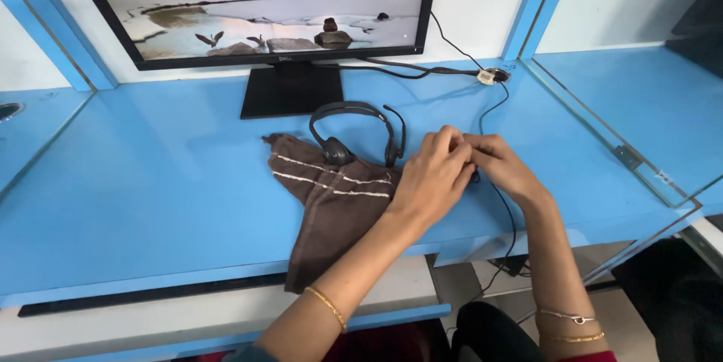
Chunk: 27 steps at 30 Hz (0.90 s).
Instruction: Cleaning a computer monitor, desk surface, headset, and mouse with a brown cloth.
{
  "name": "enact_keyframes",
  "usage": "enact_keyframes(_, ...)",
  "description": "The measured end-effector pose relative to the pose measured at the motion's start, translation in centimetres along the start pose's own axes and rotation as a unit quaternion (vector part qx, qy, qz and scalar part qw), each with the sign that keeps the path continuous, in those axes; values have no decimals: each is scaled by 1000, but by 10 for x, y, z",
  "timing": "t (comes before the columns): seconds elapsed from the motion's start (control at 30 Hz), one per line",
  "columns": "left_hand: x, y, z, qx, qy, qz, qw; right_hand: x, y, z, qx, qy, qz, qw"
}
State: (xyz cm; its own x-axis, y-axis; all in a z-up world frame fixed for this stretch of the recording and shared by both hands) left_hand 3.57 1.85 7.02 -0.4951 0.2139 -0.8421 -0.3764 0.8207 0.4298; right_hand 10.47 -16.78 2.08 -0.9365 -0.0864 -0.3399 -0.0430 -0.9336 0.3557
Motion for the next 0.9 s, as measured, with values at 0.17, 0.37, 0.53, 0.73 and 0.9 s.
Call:
enact_keyframes(0.17,8,1,9,29,72,-50,996,9,26,37,51,84,-71,993)
enact_keyframes(0.37,-6,14,27,138,297,-107,939,43,79,69,215,47,-191,957)
enact_keyframes(0.53,3,3,37,180,367,-64,910,63,45,87,298,-133,-97,940)
enact_keyframes(0.73,9,-16,59,171,255,-105,946,67,-51,100,377,7,-182,908)
enact_keyframes(0.9,7,-14,62,261,400,-118,870,54,-19,78,241,15,-76,967)
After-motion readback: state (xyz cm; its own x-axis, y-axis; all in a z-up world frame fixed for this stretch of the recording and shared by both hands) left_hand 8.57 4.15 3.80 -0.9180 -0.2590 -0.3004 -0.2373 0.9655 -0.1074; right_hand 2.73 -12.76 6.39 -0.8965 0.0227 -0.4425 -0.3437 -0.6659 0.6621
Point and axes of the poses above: each hand's wrist, its own x-axis away from the middle knuckle, its own y-axis out of the back of the hand, z = x × y, the point moved 3 cm from there along -x, towards the middle knuckle, and after that the axes turned 12 degrees about -z, right-handed, at the moved point
